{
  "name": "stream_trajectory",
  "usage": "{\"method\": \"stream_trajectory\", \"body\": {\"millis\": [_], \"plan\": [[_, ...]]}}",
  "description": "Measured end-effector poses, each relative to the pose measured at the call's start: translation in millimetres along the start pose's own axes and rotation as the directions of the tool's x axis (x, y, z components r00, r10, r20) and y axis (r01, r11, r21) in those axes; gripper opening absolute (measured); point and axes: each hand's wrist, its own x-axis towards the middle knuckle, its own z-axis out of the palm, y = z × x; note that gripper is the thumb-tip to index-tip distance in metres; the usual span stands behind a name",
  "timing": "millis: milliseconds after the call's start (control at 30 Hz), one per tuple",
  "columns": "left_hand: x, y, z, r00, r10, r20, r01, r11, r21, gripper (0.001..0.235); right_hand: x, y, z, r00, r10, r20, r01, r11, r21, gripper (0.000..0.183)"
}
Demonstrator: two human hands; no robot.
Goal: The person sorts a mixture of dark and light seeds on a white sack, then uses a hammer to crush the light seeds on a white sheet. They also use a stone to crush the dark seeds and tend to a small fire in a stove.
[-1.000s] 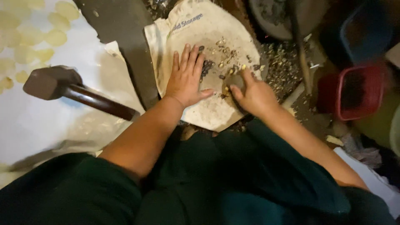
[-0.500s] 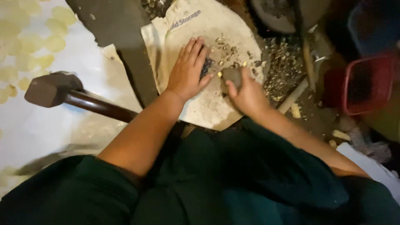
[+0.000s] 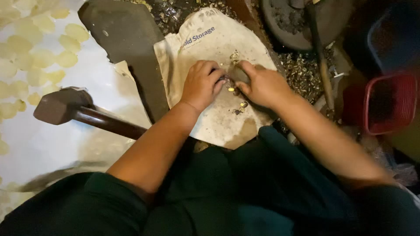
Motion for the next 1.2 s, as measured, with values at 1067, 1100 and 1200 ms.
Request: {"method": "stream_trajectory", "body": {"millis": [1067,1100,1200], "plan": [[11,18,-7,0.975,-0.213,-0.067,0.212,0.977,-0.028,0.013,20,22,31,0.974,0.216,-0.068,-0.184,0.931,0.314,0.046],[11,21,-5,0.975,-0.208,-0.075,0.206,0.978,-0.029,0.013,13,18,33,0.973,0.216,-0.077,-0.183,0.933,0.310,0.046],[18,27,-5,0.955,-0.287,-0.079,0.287,0.958,-0.015,0.014,1,10,33,0.985,0.149,-0.089,-0.130,0.974,0.186,0.047]]}}
